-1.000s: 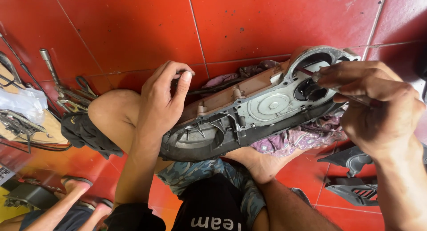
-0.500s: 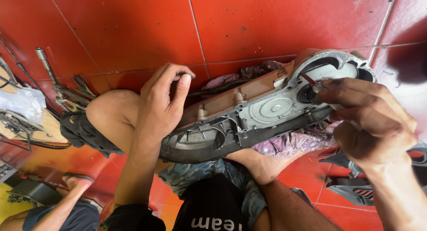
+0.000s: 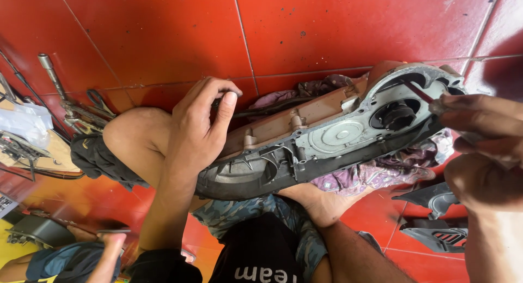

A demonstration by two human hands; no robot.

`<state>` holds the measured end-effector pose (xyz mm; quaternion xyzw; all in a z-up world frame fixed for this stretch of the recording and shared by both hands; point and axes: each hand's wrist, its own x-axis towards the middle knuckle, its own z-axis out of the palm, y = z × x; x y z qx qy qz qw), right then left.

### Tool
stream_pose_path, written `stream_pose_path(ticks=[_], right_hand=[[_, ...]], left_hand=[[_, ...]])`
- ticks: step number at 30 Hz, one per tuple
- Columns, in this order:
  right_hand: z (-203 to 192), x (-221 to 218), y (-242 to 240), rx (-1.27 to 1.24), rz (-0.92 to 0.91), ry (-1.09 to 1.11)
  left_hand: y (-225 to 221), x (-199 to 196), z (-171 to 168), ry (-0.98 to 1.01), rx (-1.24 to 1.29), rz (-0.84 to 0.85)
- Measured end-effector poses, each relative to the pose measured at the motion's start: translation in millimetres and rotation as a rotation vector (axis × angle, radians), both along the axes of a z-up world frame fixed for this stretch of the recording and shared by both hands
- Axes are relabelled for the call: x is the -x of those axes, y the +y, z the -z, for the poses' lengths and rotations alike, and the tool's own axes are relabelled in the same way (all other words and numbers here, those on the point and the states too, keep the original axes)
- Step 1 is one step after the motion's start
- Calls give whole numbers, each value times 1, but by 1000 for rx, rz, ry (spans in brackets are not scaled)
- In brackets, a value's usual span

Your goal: Cleaning the interior of a motorcycle engine casing by scraping off residue with a tool and wiping it with a cloth.

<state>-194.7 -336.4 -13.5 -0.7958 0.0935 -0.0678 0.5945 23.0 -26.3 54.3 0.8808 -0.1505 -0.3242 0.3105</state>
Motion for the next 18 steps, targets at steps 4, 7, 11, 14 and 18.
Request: stream_pose_path(ticks=[4,7,11,14,18], right_hand=[[-12,-15,0,-67,-83,9],[-16,-19,-2,-91,-111,70],[-16,-19,-7,-42,-158,57],[-16,-16,-8,-52,-193,98],[-8,-1,-14,-56,-167,110]], left_hand=[[0,0,0,11,2,1],[0,0,1,18,3,-2],[0,0,0,21,-14,-2],[0,-1,-1,25,-15,-1],[-1,-1,-1,23,-7,7]])
